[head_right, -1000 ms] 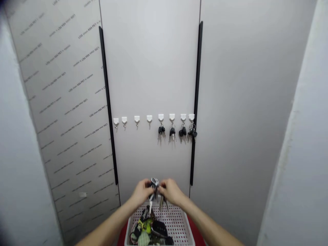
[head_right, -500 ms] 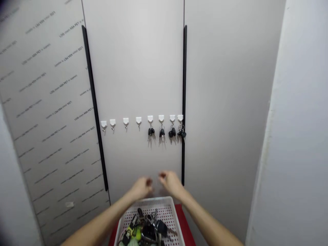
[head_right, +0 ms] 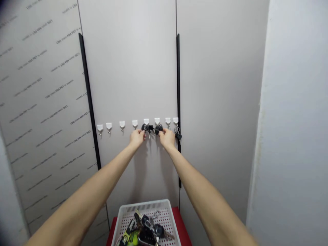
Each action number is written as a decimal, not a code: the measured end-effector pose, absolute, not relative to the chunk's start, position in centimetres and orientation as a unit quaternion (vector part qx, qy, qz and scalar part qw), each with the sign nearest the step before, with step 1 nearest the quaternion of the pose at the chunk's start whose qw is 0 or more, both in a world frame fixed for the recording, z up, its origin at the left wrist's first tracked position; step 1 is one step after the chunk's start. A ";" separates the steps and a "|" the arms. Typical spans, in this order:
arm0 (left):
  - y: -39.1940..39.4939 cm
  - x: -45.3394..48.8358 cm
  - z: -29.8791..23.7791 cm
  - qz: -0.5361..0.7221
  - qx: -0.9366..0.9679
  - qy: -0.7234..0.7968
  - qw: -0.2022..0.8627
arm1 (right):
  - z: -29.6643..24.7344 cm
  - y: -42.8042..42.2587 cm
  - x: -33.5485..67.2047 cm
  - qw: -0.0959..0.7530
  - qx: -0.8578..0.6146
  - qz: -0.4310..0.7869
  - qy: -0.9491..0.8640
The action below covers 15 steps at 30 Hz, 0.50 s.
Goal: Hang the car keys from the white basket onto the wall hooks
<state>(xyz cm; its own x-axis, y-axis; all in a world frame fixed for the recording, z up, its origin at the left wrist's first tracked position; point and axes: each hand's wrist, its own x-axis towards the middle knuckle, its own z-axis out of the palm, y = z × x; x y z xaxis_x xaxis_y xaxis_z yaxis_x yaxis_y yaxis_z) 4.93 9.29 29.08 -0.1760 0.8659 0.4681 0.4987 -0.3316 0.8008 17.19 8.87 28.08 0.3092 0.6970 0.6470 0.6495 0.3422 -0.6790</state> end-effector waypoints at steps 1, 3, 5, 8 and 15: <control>9.2 4.7 29.7 0.546 0.614 0.541 0.182 | 28.6 8.6 17.4 0.565 -0.575 0.004 -0.591; 8.8 4.2 30.5 0.557 0.613 0.523 0.202 | 29.1 7.8 17.8 0.544 -0.573 -0.007 -0.612; 8.2 4.1 30.5 0.537 0.639 0.510 0.210 | 28.9 6.8 17.8 0.511 -0.565 0.000 -0.648; 7.1 4.1 28.1 0.466 0.708 0.492 0.197 | 26.6 5.4 17.7 0.433 -0.557 0.015 -0.709; 3.5 3.7 16.3 0.211 0.785 0.550 0.193 | 15.3 1.9 18.0 0.230 -0.590 0.075 -0.770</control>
